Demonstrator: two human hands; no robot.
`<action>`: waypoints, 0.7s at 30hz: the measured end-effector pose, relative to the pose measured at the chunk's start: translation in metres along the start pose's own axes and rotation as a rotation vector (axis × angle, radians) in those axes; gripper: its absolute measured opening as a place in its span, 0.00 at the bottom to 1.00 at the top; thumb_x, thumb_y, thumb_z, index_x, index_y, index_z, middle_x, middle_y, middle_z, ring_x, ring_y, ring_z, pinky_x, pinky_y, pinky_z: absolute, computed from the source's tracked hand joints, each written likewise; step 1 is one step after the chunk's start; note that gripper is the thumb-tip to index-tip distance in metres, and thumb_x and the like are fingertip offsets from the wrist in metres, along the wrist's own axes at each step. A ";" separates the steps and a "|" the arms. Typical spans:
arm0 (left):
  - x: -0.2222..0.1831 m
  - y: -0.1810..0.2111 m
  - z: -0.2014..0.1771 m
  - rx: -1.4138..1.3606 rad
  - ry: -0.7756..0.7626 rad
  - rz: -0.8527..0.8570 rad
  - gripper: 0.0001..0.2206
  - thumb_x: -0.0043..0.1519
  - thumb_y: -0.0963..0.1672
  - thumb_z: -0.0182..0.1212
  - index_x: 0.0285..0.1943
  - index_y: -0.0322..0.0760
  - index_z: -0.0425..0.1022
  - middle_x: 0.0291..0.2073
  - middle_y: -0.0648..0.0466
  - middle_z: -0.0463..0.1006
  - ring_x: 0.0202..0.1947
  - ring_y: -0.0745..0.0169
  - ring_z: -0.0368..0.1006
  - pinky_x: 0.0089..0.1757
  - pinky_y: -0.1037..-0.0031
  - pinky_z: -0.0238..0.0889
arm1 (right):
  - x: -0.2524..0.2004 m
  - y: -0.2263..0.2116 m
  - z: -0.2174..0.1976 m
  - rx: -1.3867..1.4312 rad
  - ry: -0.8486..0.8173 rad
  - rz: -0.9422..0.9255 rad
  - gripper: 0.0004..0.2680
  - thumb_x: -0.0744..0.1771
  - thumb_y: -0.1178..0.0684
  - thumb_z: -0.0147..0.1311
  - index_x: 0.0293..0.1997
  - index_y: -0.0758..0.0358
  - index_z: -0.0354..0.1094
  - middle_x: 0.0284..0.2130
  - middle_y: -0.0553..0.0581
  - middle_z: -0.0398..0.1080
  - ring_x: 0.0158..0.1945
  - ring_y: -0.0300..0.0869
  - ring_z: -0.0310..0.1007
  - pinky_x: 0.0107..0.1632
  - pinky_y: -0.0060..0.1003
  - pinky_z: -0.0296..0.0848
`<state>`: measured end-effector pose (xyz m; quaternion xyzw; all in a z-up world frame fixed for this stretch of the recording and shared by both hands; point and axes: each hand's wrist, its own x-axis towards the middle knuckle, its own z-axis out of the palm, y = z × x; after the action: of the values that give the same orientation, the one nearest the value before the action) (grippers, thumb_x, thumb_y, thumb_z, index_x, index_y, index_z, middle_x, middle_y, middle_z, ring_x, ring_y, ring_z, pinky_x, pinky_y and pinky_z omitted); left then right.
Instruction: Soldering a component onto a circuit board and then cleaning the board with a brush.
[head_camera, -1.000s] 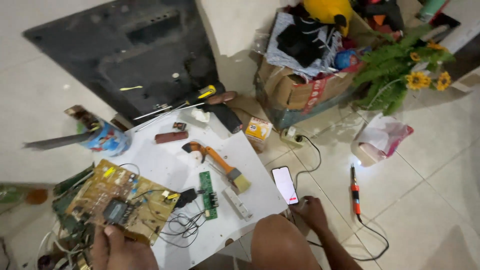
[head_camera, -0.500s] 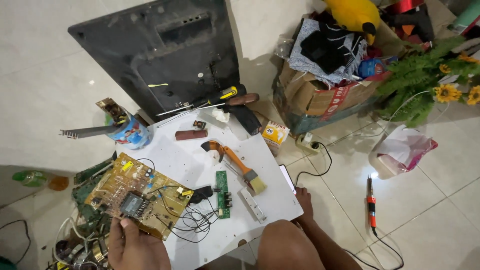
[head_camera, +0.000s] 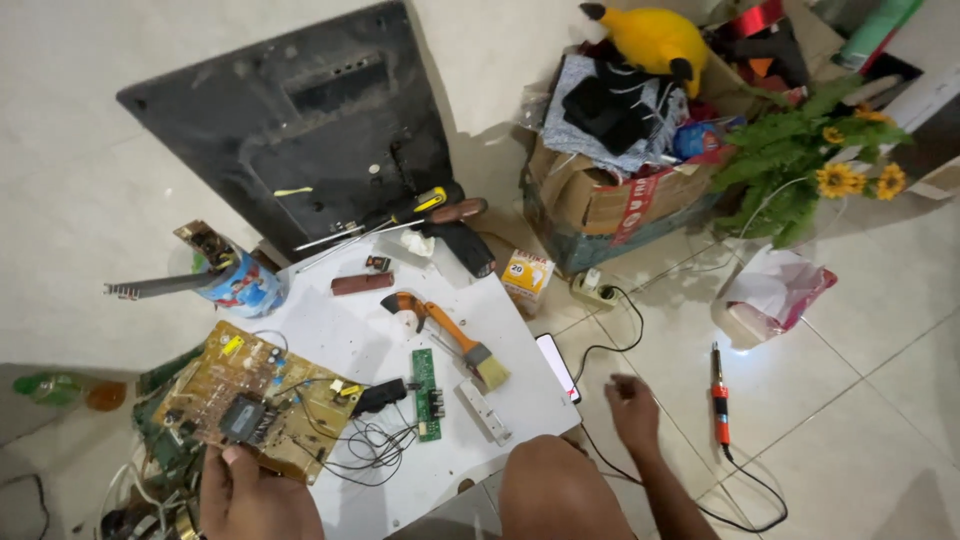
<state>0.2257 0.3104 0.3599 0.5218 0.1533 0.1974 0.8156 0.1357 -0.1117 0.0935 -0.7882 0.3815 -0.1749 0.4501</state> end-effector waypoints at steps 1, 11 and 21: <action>0.006 -0.009 -0.009 0.062 -0.002 0.041 0.16 0.75 0.39 0.38 0.69 0.30 0.65 0.50 0.52 0.73 0.47 0.70 0.71 0.50 0.80 0.68 | 0.005 -0.024 -0.017 0.041 0.015 -0.020 0.12 0.66 0.52 0.59 0.52 0.66 0.73 0.38 0.58 0.76 0.39 0.42 0.75 0.45 0.36 0.74; 0.003 -0.009 -0.009 0.175 0.073 0.101 0.15 0.75 0.40 0.39 0.66 0.30 0.68 0.53 0.50 0.76 0.47 0.68 0.75 0.49 0.81 0.71 | -0.055 -0.348 -0.156 0.245 -0.130 -0.748 0.07 0.65 0.58 0.57 0.46 0.64 0.75 0.32 0.51 0.75 0.32 0.36 0.69 0.39 0.30 0.69; -0.007 -0.005 -0.021 0.116 0.055 0.037 0.13 0.75 0.39 0.38 0.62 0.27 0.67 0.49 0.47 0.72 0.45 0.63 0.70 0.48 0.72 0.66 | -0.093 -0.437 -0.126 -0.158 -0.521 -1.051 0.08 0.66 0.50 0.57 0.46 0.58 0.72 0.38 0.53 0.76 0.35 0.43 0.78 0.35 0.38 0.72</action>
<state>0.2112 0.3215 0.3471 0.5652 0.1770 0.2174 0.7758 0.1919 0.0189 0.5349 -0.9197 -0.1712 -0.1461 0.3218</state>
